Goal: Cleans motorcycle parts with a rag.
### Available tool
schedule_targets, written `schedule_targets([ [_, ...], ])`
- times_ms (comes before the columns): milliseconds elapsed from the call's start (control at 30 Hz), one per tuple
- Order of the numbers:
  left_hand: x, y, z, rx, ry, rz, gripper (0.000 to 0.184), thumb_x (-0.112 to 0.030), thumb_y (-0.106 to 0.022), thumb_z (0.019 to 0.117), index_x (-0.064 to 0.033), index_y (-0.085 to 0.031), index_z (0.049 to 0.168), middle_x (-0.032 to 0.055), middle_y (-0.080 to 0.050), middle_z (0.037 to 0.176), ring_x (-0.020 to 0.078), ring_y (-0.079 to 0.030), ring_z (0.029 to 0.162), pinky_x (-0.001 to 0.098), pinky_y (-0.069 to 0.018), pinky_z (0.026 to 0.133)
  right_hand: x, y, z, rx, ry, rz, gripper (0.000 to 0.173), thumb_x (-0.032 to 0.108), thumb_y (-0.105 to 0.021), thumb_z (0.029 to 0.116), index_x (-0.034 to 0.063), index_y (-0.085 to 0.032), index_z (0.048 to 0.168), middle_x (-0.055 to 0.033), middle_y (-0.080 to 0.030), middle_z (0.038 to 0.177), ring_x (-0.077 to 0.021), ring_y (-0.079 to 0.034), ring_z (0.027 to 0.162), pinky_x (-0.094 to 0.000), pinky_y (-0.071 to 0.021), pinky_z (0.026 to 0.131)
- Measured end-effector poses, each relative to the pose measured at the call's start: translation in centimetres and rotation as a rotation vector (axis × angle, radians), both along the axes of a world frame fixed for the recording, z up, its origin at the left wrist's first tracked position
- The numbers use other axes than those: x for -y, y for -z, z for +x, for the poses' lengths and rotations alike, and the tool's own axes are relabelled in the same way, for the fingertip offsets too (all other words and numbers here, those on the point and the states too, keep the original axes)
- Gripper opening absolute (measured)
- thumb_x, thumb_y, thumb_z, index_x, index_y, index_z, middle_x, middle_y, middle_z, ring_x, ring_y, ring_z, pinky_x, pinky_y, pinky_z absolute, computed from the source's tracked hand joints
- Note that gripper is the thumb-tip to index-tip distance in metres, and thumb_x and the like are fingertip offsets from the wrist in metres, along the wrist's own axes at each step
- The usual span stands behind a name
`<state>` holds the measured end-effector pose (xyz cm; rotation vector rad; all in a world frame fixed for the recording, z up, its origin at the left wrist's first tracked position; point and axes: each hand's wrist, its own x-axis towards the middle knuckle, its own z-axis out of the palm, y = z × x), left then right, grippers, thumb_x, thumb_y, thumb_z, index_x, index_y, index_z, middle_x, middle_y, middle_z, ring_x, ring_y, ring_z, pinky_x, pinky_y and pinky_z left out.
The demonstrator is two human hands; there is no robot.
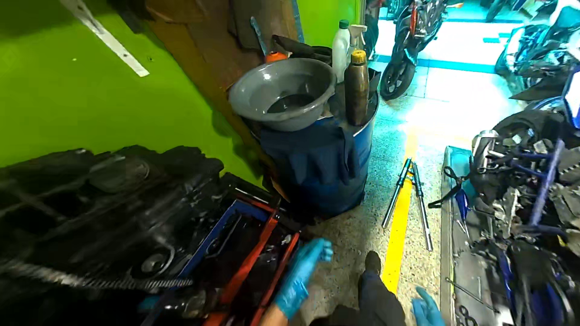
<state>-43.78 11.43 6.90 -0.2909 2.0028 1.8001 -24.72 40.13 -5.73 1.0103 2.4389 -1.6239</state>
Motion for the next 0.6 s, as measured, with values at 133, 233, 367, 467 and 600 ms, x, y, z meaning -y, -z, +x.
schedule_targets([
  [133, -0.9, -9.8, -12.3, -0.22, -0.243, -0.024, 0.043, -0.02, -0.032, 0.1109, 0.0065, -0.063, 0.126, 0.0162, -0.074, 0.112, 0.0234, -0.073, 0.099, 0.0397, -0.0588, 0.093, -1.3, -6.1, -19.0, -0.159, -0.238, -0.053, 0.039, 0.022, -0.053, 0.1035, 0.0065, -0.061, 0.138, -0.0133, -0.072, 0.119, -0.0228, -0.072, 0.1, -0.0456, -0.0596, 0.091],
  [233, -1.0, -12.8, -18.8, -0.275, -0.394, 0.127, 0.047, -0.022, -0.025, 0.1122, 0.0048, -0.056, 0.134, 0.0153, -0.071, 0.121, 0.0215, -0.072, 0.104, 0.0367, -0.0569, 0.095, -0.4, -10.5, -31.5, -0.262, -0.389, 0.055, 0.044, 0.023, -0.058, 0.1016, 0.0052, -0.057, 0.142, -0.017, -0.066, 0.13, -0.025, -0.069, 0.11, -0.0436, -0.0573, 0.097],
  [367, -2.1, -13.9, -24.1, -0.239, -0.578, 0.36, 0.047, -0.024, -0.024, 0.1112, 0.0017, -0.048, 0.143, 0.0148, -0.063, 0.137, 0.0213, -0.067, 0.119, 0.0362, -0.0531, 0.101, 1.1, -12.1, -41.6, -0.071, -0.439, 0.147, 0.063, 0.034, -0.072, 0.0949, 0.0027, -0.052, 0.146, -0.0263, -0.056, 0.141, -0.0396, -0.059, 0.126, -0.0551, -0.0483, 0.107],
  [467, -3.0, -15.8, -26.9, -0.265, -0.774, 0.451, 0.038, -0.021, -0.03, 0.1114, 0.0005, -0.045, 0.138, 0.0147, -0.063, 0.132, 0.0226, -0.067, 0.114, 0.038, -0.0558, 0.096, 1.5, -12.8, -42.3, -0.205, -0.444, 0.199, 0.04, 0.034, -0.066, 0.0964, 0.0004, -0.071, 0.119, -0.023, -0.062, 0.132, -0.037, -0.057, 0.127, -0.0536, -0.0455, 0.109],
  [600, -1.5, -15.8, -27.8, -0.283, -0.781, 0.459, 0.028, -0.019, -0.031, 0.1099, -0.007, -0.05, 0.127, 0.0039, -0.072, 0.113, 0.0164, -0.073, 0.1, 0.0351, -0.0602, 0.088, 0.5, -15.6, -37.0, -0.752, -0.357, 0.123, 0.031, 0.029, -0.054, 0.0982, 0.0046, -0.072, 0.091, -0.0134, -0.068, 0.119, -0.0237, -0.06, 0.121, -0.0407, -0.0495, 0.104],
])
